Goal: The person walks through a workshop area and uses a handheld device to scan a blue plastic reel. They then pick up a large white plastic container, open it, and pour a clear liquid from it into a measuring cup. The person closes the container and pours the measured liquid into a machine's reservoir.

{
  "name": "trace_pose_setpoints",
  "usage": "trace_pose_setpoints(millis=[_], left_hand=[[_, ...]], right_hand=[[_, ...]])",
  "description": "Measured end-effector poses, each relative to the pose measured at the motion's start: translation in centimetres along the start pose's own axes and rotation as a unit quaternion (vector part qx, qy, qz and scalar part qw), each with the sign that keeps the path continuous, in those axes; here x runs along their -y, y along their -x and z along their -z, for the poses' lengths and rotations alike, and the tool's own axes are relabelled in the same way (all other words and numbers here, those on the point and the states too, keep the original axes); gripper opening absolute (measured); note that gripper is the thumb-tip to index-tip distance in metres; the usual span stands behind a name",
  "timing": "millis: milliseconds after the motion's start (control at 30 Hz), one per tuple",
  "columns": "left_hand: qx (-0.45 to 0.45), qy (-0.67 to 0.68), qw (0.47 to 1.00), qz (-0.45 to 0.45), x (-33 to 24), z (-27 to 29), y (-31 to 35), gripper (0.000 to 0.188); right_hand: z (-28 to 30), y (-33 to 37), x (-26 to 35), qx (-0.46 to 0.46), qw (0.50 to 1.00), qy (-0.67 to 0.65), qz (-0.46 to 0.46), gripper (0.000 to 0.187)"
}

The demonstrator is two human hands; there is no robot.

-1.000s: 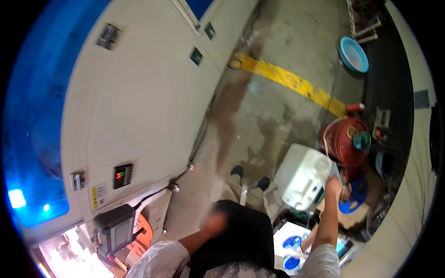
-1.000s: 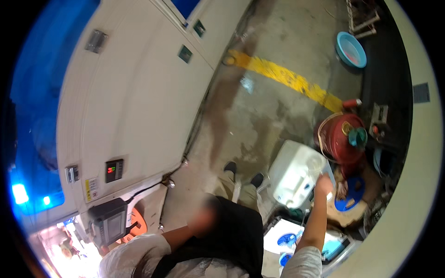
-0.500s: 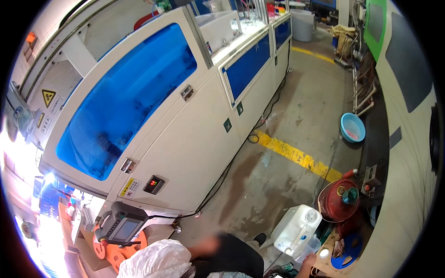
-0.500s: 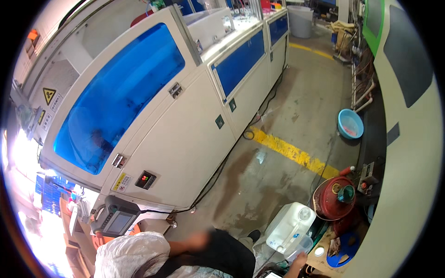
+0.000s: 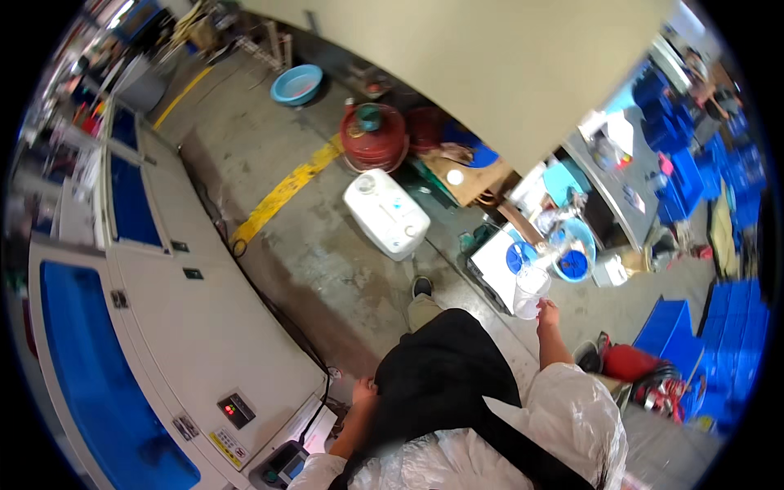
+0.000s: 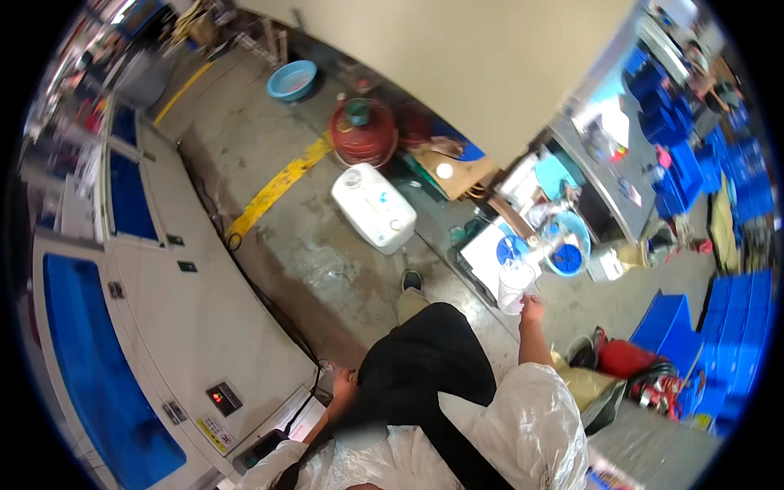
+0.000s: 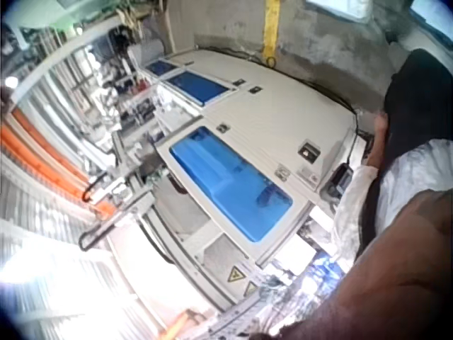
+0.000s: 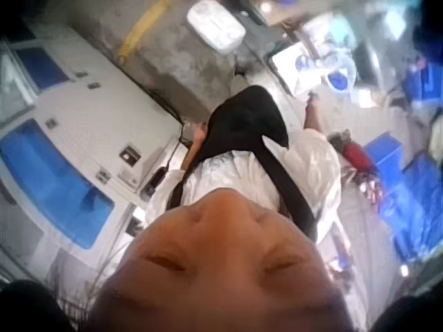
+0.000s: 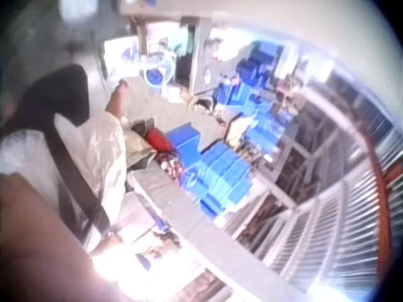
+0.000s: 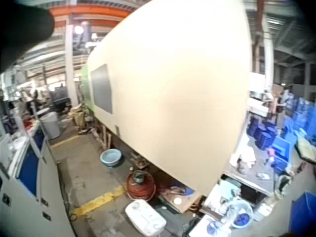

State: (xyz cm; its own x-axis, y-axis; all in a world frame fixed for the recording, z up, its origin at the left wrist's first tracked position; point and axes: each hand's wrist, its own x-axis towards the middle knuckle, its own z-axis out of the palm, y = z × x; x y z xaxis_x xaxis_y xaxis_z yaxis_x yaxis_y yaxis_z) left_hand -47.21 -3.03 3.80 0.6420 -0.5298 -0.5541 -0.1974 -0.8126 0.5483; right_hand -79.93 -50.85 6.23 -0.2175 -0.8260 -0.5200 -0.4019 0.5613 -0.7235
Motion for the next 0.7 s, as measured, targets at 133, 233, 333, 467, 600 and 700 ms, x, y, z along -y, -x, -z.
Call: trace_pose_setpoints(millis=[133, 233, 333, 467, 600, 700], left_hand=[[0.135, -0.099, 0.981, -0.101, 8.8, -1.3, 4.1, 0.023], [0.167, -0.109, 0.979, -0.044, 6.6, -1.7, 4.6, 0.024], [0.11, -0.129, 0.985, -0.035, 4.4, -2.8, 3.4, 0.026], [0.011, -0.209, 0.976, -0.063, 2.0, -1.5, -0.5, 0.029], [0.073, -0.151, 0.983, -0.074, -10.0, -8.7, 0.9, 0.031], [0.11, -0.075, 0.98, -0.146, -10.9, -12.6, -1.0, 0.033]], right_hand=[[7.0, 3.7, -3.9, -0.076, 0.991, -0.097, -0.044, 0.019], [13.3, 3.3, -8.9, -0.166, 0.982, -0.051, -0.077, 0.022], [19.4, 1.7, -11.6, -0.222, 0.968, -0.074, -0.094, 0.022], [22.4, 1.1, -11.0, -0.196, 0.951, -0.214, -0.108, 0.02], [31.2, -0.3, -14.7, -0.184, 0.942, -0.26, -0.106, 0.021], [29.5, -3.4, -12.1, -0.144, 0.924, -0.34, -0.102, 0.02]])
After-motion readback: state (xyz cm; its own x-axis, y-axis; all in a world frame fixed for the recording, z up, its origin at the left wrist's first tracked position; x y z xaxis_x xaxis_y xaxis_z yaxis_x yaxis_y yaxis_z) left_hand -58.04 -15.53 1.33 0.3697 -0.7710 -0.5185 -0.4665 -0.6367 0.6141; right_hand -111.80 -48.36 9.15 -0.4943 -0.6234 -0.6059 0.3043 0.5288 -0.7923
